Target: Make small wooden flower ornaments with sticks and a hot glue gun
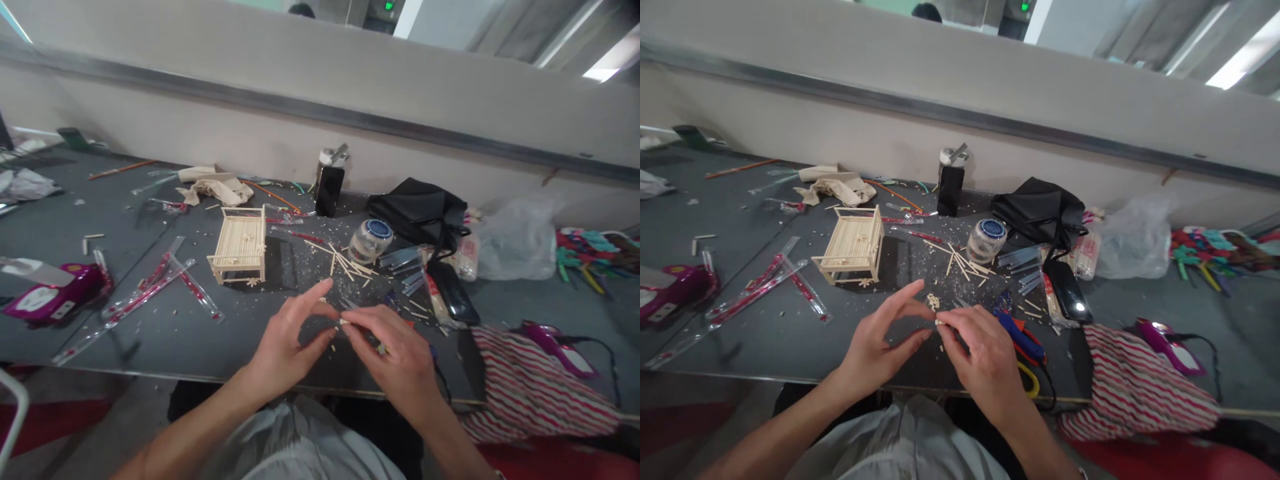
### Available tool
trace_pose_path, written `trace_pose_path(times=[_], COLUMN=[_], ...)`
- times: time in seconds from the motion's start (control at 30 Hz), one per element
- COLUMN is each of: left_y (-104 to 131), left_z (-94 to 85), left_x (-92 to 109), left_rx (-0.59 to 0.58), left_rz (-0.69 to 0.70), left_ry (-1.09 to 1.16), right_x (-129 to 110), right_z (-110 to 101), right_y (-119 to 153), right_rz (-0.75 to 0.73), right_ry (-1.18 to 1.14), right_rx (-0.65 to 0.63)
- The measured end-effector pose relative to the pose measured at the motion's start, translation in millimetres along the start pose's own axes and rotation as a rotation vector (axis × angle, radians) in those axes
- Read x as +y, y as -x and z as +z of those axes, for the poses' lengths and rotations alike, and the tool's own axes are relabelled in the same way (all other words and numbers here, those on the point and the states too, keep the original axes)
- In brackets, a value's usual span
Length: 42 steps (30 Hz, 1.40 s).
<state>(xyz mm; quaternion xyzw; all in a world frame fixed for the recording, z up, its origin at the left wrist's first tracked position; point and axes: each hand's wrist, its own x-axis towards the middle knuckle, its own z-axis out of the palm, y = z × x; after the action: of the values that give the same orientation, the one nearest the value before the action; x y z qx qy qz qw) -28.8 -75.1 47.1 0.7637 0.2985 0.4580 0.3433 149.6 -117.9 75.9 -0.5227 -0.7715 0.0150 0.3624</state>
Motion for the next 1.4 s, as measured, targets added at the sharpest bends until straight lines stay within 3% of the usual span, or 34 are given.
trace_pose_path(times=[0.17,0.3,0.53,0.67,0.83,0.93,1.1,1.4], left_y=[2.0,2.6,-1.9,-3.5,-2.6,-1.9,-0.9,1.5], left_z=[4.2,5.2,0.6,1.7,8.7,12.1,14.5,14.2], left_x=[-3.1,-4.1,2.1,3.8,3.2,4.3,4.5,1.4], left_rx=[0.039,0.053,-0.045,-0.035,0.059,0.096,0.091,0.044], left_rz=[0.116,0.084,0.022,-0.152,-0.555,-0.710,-0.806,-0.825], left_ry=[-0.101,-0.074,0.004,0.212,0.842,1.031,1.108,1.153], right_x=[-1.4,-2.4,-2.4,-2.1,-3.4,-3.8,-2.9,-5.1], right_z=[2.5,2.1,-4.9,-8.7,-12.4,-12.7,-12.2,-13.9], right_y=[0.0,-0.5,-2.9,-1.7,0.8,1.1,-0.2,-2.4], right_rz=[0.063,0.144,0.155,0.171,0.203,0.183,0.119,0.110], right_ry=[-0.017,-0.047,-0.080,-0.099,-0.107,-0.104,-0.124,-0.135], right_rx=[-0.029,-0.059,-0.136,-0.164,-0.172,-0.171,-0.183,-0.202])
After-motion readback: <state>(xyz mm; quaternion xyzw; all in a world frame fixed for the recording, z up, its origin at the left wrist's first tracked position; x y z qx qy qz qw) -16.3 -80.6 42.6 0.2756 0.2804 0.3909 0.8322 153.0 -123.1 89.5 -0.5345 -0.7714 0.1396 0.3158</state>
